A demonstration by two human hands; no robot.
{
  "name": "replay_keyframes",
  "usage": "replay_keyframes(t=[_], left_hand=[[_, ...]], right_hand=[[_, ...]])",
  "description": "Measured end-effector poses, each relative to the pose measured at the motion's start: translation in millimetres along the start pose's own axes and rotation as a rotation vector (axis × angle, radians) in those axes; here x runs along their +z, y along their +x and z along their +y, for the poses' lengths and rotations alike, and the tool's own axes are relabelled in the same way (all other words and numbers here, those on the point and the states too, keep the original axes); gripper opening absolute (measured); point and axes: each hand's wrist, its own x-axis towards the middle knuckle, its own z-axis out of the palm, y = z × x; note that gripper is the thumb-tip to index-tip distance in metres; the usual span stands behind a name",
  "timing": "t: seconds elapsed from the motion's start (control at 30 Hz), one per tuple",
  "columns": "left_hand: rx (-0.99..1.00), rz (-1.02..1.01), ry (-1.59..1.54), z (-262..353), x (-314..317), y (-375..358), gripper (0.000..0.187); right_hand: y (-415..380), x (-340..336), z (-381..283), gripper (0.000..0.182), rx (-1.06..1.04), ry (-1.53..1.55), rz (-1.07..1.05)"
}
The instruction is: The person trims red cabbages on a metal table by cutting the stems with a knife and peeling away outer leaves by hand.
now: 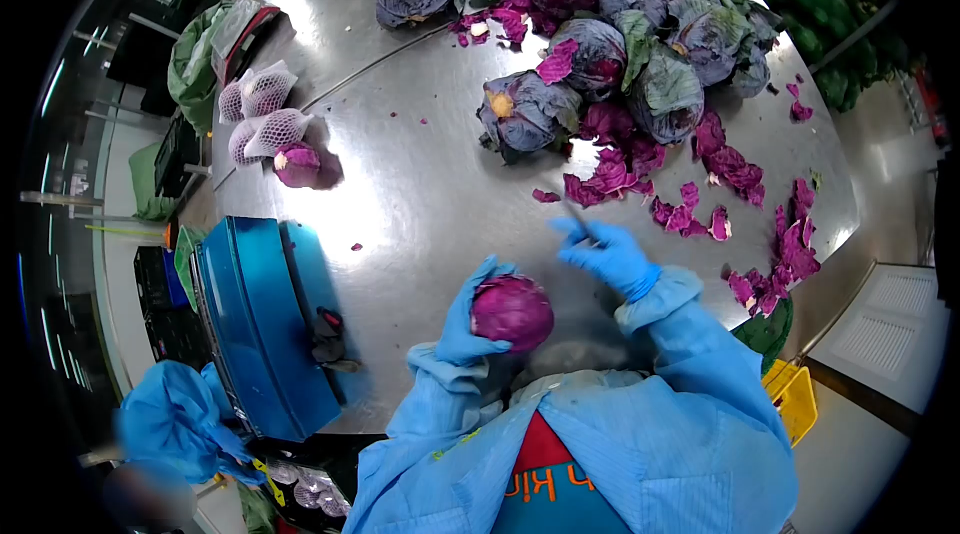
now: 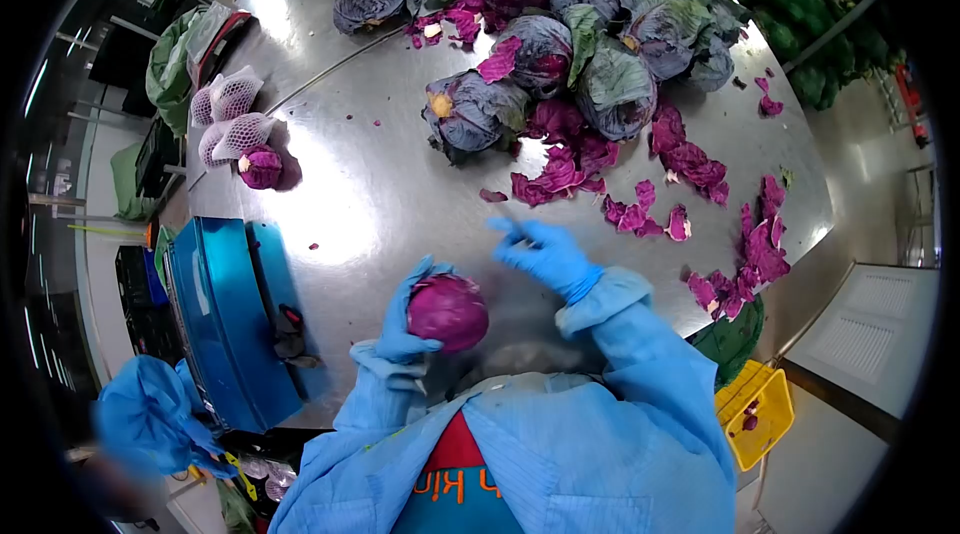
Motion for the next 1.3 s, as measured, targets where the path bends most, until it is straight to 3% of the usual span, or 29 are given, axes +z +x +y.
replay_keyframes(t=[0.03, 0.1, 0.2, 0.3, 0.33, 0.4, 0.5, 0.6, 0.73, 0.83, 0.87, 0.93, 1.03, 1.13, 1.17, 1.23, 1.3], left_hand=[[-0.062, -0.017, 0.207, 1.7, -1.1, 4.1, 0.116], [-0.104, -0.044, 0.300, -7.3, 3.4, 12.8, 0.125], [-0.031, -0.134, 0.320, -29.6, -3.1, 19.5, 0.135], [0.077, -0.123, 0.662, -37.6, -12.8, 14.2, 0.139], [0.067, -0.084, 0.726, -38.8, -14.4, 10.2, 0.137], [0.054, -0.006, 0.865, -38.2, -19.8, 4.9, 0.134], [-0.277, 0.173, 0.650, -39.5, -18.7, -19.3, 0.123], [-0.542, 0.224, -0.033, -52.0, -13.8, -41.4, 0.105], [-0.457, 0.396, -0.542, -32.2, 25.8, -45.3, 0.079], [-0.275, 0.517, -0.340, -57.3, 36.0, -29.0, 0.078], [-0.242, 0.569, -0.140, -70.1, 31.3, -25.8, 0.081], [-0.246, 0.552, -0.037, -77.7, 24.7, -24.8, 0.082], [-0.200, 0.593, 0.069, -67.2, 31.1, -17.0, 0.087], [-0.195, 0.554, 0.234, -60.0, 23.0, -7.1, 0.093], [-0.210, 0.523, 0.302, -57.6, 17.8, -6.8, 0.095], [-0.217, 0.464, 0.026, -53.8, 9.9, -4.2, 0.090], [-0.238, 0.442, -0.316, -53.3, 4.3, -6.6, 0.087]], right_hand=[[-0.1, 11.4, -1.7, 0.048, -0.060, 0.031, -0.087], [-0.4, 30.8, -3.3, 0.049, -0.176, 0.102, -0.266], [5.4, 26.3, 27.5, 0.054, -0.023, 0.121, -0.366], [-1.6, 32.7, 41.7, 0.050, -0.101, 0.138, -0.310], [-1.8, 34.7, 44.6, 0.039, -0.086, 0.218, -0.302], [0.6, 33.0, 44.7, 0.033, -0.081, 0.174, -0.308], [3.0, 34.6, 33.3, 0.024, -0.229, -0.095, -0.263], [2.5, 40.7, 21.2, 0.019, -0.318, -0.258, -0.203], [6.0, 49.4, 31.8, 0.020, -0.288, -0.059, -0.123], [0.0, 40.2, 23.7, 0.016, 0.081, 0.100, -0.197], [-1.5, 37.9, 23.1, 0.016, 0.105, 0.147, -0.222], [-5.8, 35.2, 22.0, 0.017, 0.154, 0.245, -0.266], [-12.2, 35.6, 13.7, 0.018, 0.157, 0.242, -0.149], [-28.7, 29.2, -18.0, 0.021, 0.161, 0.564, -0.263], [-31.5, 26.9, -22.1, 0.021, -0.005, 0.616, -0.278], [-31.9, 14.2, -25.5, 0.022, -0.352, 0.710, -0.306], [-33.9, -12.1, -16.9, 0.023, -0.438, 0.836, 0.044]])
